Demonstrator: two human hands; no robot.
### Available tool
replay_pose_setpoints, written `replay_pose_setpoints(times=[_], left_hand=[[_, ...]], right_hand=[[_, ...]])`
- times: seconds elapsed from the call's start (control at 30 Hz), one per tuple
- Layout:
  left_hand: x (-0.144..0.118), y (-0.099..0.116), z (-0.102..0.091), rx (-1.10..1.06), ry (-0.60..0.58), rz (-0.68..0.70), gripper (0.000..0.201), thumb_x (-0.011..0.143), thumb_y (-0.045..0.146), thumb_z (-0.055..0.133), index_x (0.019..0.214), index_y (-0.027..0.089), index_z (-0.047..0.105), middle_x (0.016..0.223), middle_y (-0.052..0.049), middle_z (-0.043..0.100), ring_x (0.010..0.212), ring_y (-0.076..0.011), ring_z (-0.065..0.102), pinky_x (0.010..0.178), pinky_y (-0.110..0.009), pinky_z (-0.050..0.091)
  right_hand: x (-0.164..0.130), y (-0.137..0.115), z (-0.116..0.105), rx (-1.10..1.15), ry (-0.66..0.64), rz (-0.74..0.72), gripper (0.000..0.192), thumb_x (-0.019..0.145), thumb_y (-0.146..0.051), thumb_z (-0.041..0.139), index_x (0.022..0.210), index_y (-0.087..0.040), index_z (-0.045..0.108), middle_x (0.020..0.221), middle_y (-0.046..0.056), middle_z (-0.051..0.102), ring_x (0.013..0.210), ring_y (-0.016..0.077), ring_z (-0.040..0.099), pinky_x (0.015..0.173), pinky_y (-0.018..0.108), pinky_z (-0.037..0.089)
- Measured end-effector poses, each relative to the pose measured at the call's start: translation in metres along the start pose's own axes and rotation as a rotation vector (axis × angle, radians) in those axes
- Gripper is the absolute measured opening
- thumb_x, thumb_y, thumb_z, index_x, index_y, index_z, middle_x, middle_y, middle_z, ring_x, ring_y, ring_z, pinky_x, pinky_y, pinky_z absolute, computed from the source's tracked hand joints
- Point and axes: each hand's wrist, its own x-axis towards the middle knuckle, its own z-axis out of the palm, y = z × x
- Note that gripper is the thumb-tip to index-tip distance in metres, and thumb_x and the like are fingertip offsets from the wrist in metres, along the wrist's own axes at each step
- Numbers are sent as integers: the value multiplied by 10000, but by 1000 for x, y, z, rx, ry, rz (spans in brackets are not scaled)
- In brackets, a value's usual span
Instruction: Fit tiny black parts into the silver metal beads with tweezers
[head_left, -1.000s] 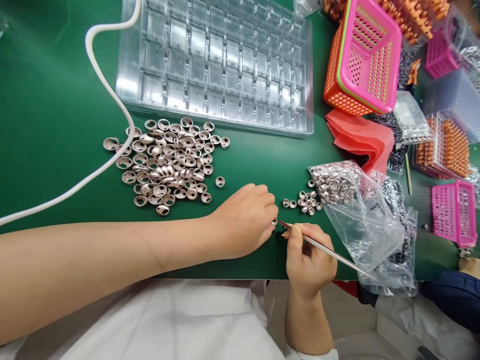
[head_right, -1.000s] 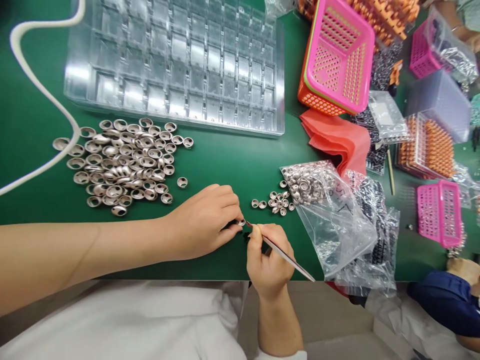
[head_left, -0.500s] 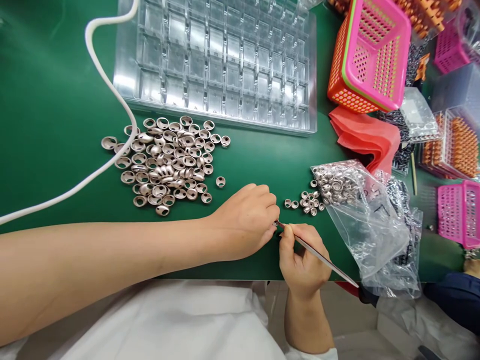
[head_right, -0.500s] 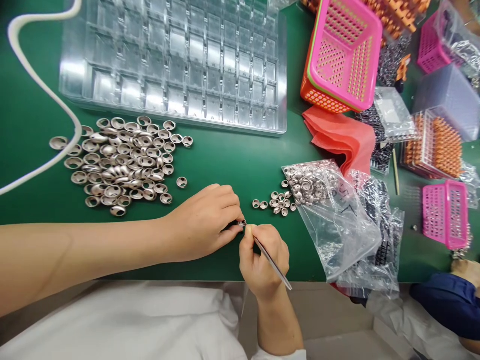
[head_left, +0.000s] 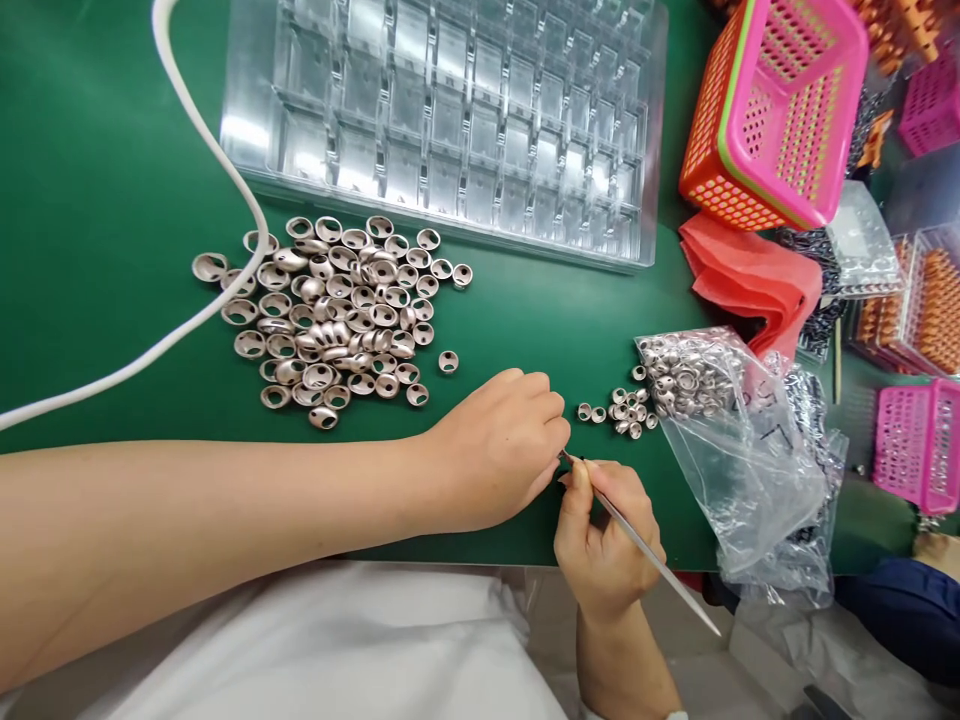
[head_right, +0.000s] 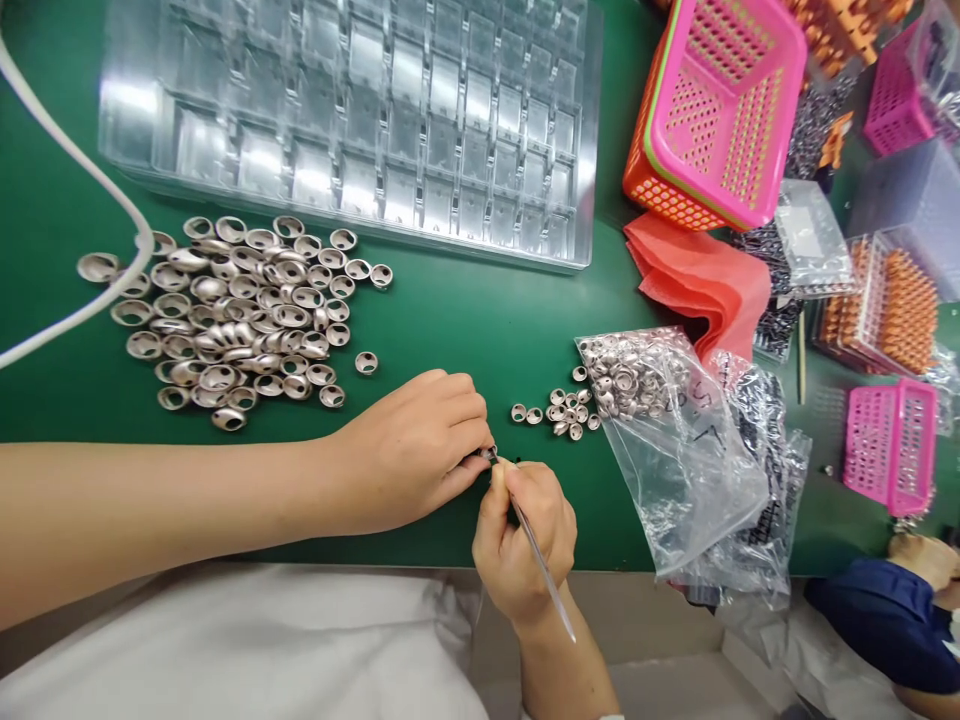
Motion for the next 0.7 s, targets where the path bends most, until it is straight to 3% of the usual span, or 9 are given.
replay_pose_setpoints(times=[0.3,0.47,0.7], left_hand=[[0,-1,0,-10,20,4,162,924,176,609,782,142,680,771,-36,594,790,-205,473,695,-363,324],[-1,-1,-1,-3,11,10,139,913,181,627,793,140,683,775,-35,597,794,-204,484,703,-362,335],[0,-1,0,-5,8,4,129,904,181,648,789,140,688,775,-31,605,803,-203,491,711,-355,339]], right_hand=[[2,6,2,65,2,40,250,871,-27,646,1022,-207,562,777,-1,655,665,133,672,575,260,584],[-1,8,2,170,71,111,238,881,-45,644,1035,-216,581,807,-3,674,673,128,683,583,268,596],[-1,8,3,141,72,124,212,882,-58,653,1012,-212,585,777,-10,669,672,126,683,585,259,587]])
